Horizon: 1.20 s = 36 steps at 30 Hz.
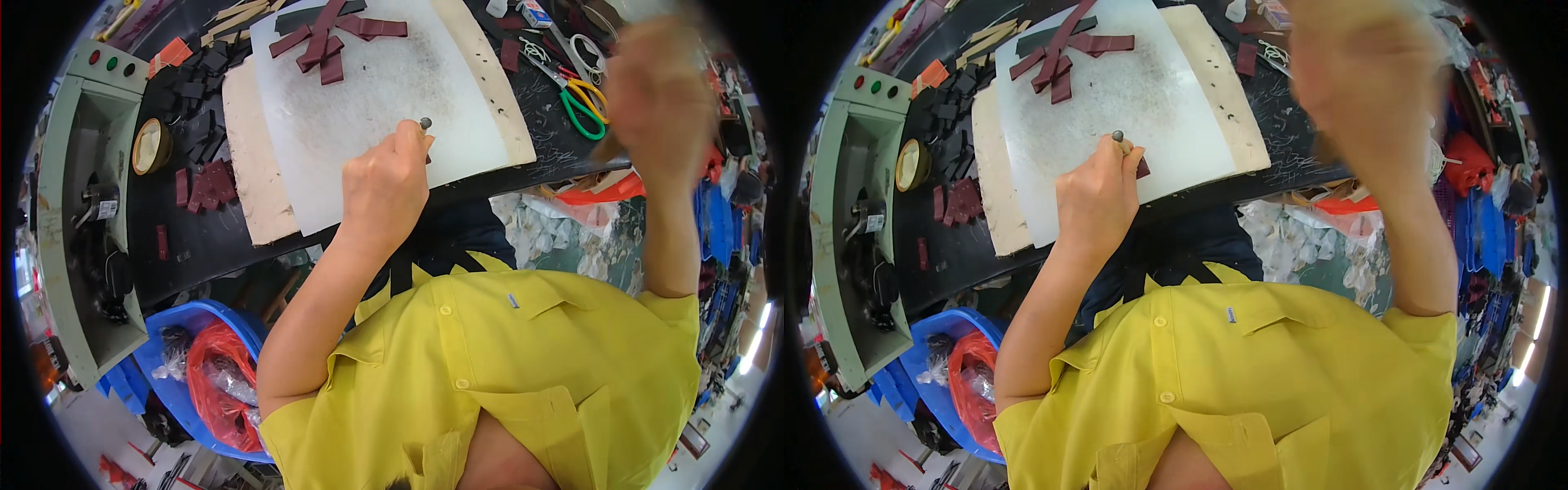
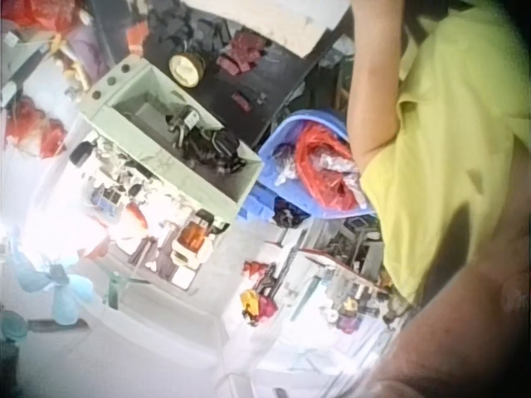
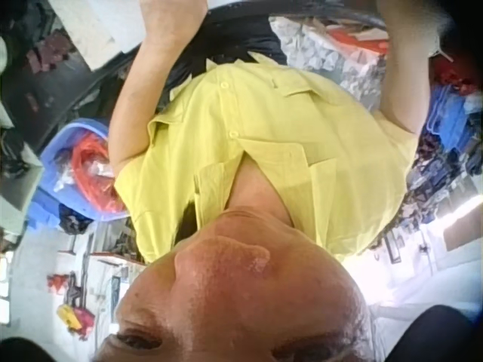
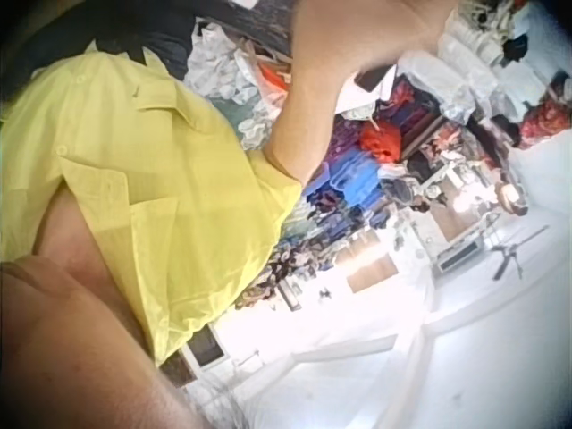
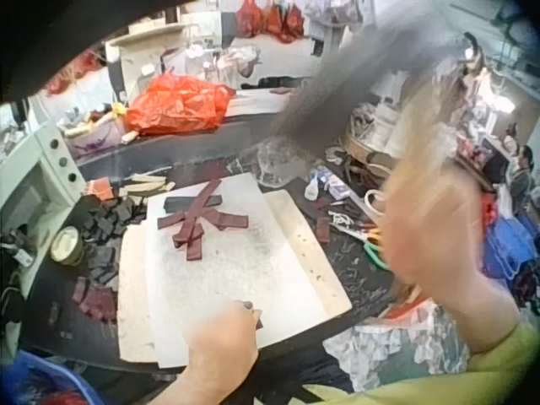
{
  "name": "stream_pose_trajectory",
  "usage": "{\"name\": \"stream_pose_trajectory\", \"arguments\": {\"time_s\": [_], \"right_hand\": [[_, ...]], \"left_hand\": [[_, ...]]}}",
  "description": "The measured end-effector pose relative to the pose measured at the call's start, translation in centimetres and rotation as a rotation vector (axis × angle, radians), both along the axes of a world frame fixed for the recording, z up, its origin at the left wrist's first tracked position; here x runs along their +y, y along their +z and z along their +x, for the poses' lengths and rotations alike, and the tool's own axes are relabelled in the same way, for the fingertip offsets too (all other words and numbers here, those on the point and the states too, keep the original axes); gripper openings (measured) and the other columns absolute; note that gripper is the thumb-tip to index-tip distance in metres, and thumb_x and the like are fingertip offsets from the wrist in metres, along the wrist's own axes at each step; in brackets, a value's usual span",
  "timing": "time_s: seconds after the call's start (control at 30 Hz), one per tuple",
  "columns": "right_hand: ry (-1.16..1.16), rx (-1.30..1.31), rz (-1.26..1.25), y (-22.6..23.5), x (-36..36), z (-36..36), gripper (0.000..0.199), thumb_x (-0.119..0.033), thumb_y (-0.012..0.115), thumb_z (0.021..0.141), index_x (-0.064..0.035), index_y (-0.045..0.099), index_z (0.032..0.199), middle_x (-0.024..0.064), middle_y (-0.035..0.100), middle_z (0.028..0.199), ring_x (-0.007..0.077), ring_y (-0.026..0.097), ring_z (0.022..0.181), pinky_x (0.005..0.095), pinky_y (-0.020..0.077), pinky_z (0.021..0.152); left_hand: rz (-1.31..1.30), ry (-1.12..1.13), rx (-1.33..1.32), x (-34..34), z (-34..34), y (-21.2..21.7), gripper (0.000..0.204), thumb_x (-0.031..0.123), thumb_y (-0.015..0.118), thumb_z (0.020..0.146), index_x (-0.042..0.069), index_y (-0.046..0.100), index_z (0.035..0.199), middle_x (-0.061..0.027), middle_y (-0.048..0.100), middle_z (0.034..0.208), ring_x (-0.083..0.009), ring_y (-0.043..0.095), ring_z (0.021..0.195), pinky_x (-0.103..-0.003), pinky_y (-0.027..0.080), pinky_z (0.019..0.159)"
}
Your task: The person uses a hammer and a metal punch to drive rivets into small rectangular pieces of maroon leather. They repeatedly pick up a leather piece, align it with a pre-drilled hole, insert a rivet, and strike the punch with a hammer to secure the fastener. The finished pieces are placed on a white work surface.
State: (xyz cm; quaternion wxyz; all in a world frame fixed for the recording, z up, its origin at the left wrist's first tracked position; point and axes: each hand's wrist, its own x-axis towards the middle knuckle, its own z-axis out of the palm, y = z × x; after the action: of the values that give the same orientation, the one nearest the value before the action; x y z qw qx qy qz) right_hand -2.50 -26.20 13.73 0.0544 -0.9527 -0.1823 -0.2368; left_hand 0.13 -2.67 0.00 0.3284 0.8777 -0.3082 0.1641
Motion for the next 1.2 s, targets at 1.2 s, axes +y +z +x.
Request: {"name": "stream_pose_trajectory", "arguments": {"time_s": [1.2], "right_hand": [[0.058, 0.491, -0.137, -6.7, 1.7, -1.6, 0.031, -0.009, 0.077, 0.076, -0.0063, 0.058, 0.100, 0.0118, 0.062, 0.074, 0.0312, 0.062, 0.065, 0.0389, 0.0479, 0.054]], "left_hand": [[-0.382, -0.011, 0.431, 5.6, -0.3, 0.4, 0.006, -0.001, 0.062, 0.095, -0.006, 0.058, 0.093, -0.0141, 0.072, 0.092, -0.0168, 0.072, 0.079, -0.025, 0.058, 0.070]]}}
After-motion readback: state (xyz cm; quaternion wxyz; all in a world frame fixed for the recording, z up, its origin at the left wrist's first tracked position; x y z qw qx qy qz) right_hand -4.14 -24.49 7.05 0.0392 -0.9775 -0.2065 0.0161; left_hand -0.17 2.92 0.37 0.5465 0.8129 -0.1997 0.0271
